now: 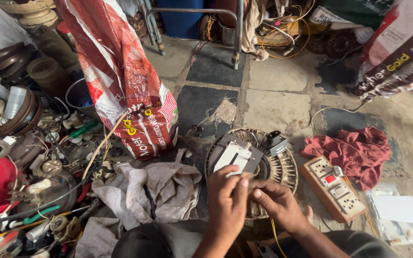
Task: The person sits on the floor repairing an electric fan motor. They handle a metal cover plate, position it over the fan stator, press and align it into place, then use a hand tool to tighten fasteners on the assembly.
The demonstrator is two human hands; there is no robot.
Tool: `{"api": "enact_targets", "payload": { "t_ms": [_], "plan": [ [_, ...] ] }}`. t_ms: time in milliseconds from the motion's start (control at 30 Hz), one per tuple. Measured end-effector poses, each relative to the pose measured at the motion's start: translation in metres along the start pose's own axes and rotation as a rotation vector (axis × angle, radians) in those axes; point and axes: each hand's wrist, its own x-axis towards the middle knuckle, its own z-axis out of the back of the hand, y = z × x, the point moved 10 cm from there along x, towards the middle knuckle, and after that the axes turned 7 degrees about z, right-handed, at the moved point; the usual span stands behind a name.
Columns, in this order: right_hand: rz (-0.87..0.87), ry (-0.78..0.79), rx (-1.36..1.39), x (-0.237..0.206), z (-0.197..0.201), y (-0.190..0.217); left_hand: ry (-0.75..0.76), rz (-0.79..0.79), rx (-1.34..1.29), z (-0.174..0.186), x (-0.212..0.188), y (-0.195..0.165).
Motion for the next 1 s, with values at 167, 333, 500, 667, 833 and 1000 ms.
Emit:
{"api": "enact_targets", "payload": {
  "t_ms": [167, 333, 500, 667, 833, 1000],
  "plan": [
    [-0.108, -0.109, 0.128, 0.003, 0.027, -0.02, 0.055, -0.021, 0.026, -0.028, 0.012, -0.009],
    [-0.194, -0.399, -0.439, 0.026, 0.076, -0.006, -0.001, -0.082, 0.338, -0.014, 0.045, 0.022],
    [-0.215, -0.423, -0.673, 0.048, 0.082, 0.012, 0.176, -0.088, 0.389, -0.017, 0.068, 0.051],
    [-0.186, -0.41, -0.683, 0.062, 0.068, 0.017, 0.234, -0.151, 0.349, -0.027, 0.083, 0.061],
    [0.053, -0.371, -0.905, 0.077, 0.045, 0.044, 0.212, -0.131, 0.311, -0.034, 0.083, 0.078],
    [0.156, -0.309, -0.981, 0.091, 0.03, 0.049, 0.155, -0.14, 0.345, -0.036, 0.077, 0.087]
  ]
}}
